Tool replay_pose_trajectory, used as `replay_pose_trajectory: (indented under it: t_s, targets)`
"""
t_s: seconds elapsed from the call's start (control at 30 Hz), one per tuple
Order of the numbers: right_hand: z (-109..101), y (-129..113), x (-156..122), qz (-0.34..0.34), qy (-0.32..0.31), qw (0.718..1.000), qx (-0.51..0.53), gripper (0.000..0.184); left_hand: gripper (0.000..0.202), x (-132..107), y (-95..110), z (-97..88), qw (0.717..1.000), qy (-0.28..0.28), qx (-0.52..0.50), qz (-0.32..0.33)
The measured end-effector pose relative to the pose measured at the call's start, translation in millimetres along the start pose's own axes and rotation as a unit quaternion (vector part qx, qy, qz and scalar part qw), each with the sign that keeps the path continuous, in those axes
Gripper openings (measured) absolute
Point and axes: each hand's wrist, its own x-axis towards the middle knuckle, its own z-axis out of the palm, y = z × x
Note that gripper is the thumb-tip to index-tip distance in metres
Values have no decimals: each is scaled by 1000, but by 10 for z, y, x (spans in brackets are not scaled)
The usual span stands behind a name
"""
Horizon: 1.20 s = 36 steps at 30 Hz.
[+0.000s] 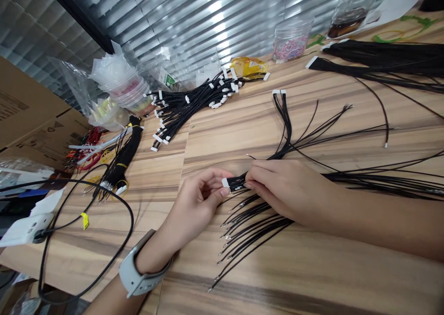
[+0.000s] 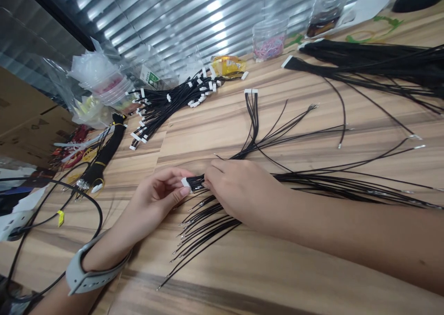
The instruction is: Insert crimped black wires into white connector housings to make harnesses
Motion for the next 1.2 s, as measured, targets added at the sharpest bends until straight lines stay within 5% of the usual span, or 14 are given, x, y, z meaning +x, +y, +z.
replay_pose_trajectory:
  t_s: [0.33,0.77,0.9,1.0,1.2]
  targets:
    - [-5,-2,-25,-13,-26,999,17,19,20,-55,-27,39,995,17,95,36]
    - [-129,-2,39,76,-64,977,186,12,22,63,-38,-28,999,-6,-38,-4]
    - [-143,7,44,42,-40,971,231,29,21,73,-81,-54,999,0,-45,10]
    - [-151,11,46,2,-59,970,236,15,21,72,-90,-64,999,-10,-35,16]
    - [-172,-30,28,-43,-79,980,178,15,21,63,-67,-31,999,-4,-26,18]
